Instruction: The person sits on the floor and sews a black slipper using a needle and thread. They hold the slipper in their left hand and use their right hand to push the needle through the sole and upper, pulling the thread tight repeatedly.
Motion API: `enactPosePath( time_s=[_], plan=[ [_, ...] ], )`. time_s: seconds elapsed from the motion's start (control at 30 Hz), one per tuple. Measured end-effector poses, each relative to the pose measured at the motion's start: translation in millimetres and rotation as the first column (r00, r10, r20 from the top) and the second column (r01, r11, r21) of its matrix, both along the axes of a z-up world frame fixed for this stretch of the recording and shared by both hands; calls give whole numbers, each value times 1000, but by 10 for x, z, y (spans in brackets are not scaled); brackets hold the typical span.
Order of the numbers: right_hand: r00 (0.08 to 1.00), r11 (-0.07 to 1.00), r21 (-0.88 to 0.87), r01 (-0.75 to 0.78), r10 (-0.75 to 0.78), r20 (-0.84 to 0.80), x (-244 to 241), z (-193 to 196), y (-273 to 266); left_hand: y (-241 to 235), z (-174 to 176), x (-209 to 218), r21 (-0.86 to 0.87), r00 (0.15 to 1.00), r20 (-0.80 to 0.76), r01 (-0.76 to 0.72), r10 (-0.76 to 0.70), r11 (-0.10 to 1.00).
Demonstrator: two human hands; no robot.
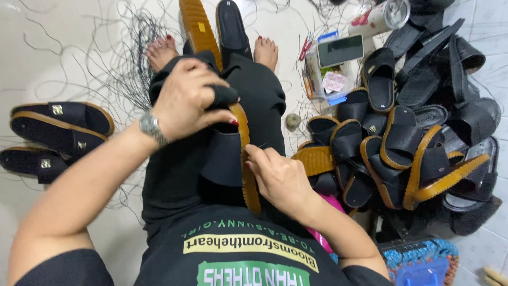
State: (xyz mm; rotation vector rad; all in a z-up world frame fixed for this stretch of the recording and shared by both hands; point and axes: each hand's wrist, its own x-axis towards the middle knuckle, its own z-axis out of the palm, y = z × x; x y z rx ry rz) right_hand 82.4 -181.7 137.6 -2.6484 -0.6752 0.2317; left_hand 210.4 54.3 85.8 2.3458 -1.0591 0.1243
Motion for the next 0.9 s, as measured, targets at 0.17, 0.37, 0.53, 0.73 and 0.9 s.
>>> enactPosePath(
  time_s=[0.17,0.37,0.53,0.73,0.9],
  plan=[
    [982,979,-163,-122,143,123,11,139,-118,161,368,-600,-137,956,-152,-271,250,953],
    [975,980,182,-80,116,-192,-19,13,-99,396,552,-583,-211,891,-453,-112,4,971],
    [950,985,-51,-167,146,-276,7,-21,-54,340,631,-322,-476,161,-879,-277,-448,835],
    [942,999,-8,-44,39,-333,-227,-313,-54,129,408,-310,-37,508,-857,-228,86,973],
    [941,999,28,16,-6,-338,-251,-329,-11,107,300,-360,56,519,-854,-1,48,998]
  ],
)
